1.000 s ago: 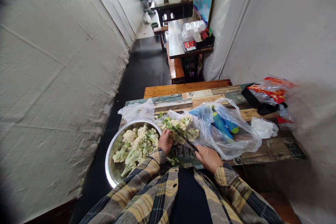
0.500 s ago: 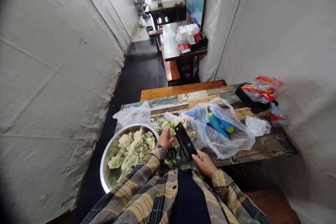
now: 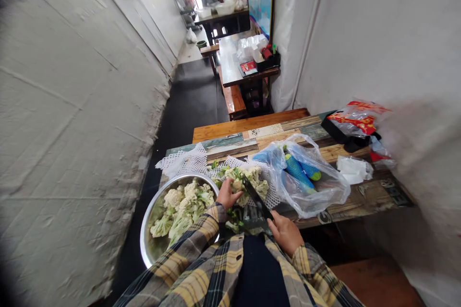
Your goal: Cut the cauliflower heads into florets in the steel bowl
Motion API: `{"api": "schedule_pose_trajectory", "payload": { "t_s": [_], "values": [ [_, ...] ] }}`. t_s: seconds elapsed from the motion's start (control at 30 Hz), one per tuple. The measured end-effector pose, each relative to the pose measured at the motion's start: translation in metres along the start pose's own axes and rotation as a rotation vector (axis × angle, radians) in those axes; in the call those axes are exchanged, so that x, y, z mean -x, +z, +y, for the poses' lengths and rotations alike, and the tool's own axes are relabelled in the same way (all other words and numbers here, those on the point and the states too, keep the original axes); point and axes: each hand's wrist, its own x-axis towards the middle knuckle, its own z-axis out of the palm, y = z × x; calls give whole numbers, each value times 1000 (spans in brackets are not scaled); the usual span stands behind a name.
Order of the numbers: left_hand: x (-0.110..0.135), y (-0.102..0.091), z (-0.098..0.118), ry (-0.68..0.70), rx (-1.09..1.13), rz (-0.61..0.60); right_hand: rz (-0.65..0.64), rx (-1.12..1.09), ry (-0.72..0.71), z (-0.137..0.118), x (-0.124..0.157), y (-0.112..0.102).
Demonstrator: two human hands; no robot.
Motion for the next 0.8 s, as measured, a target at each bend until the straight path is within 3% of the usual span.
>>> {"api": "schedule_pose_trajectory", "payload": {
  "t_s": [0.17, 0.33, 0.5, 0.8],
  "values": [
    [-3, 6, 11, -86, -67, 21, -24, 271, -109, -5, 7, 6],
    [-6, 13, 17, -72, -66, 36, -47, 380, -143, -16, 5, 11],
    [-6, 13, 18, -80, -39, 67, 42, 213, -119, -10, 3, 12],
    [-6, -3, 9, -124, 107, 72, 123, -61, -12, -2, 12, 14]
  ]
}}
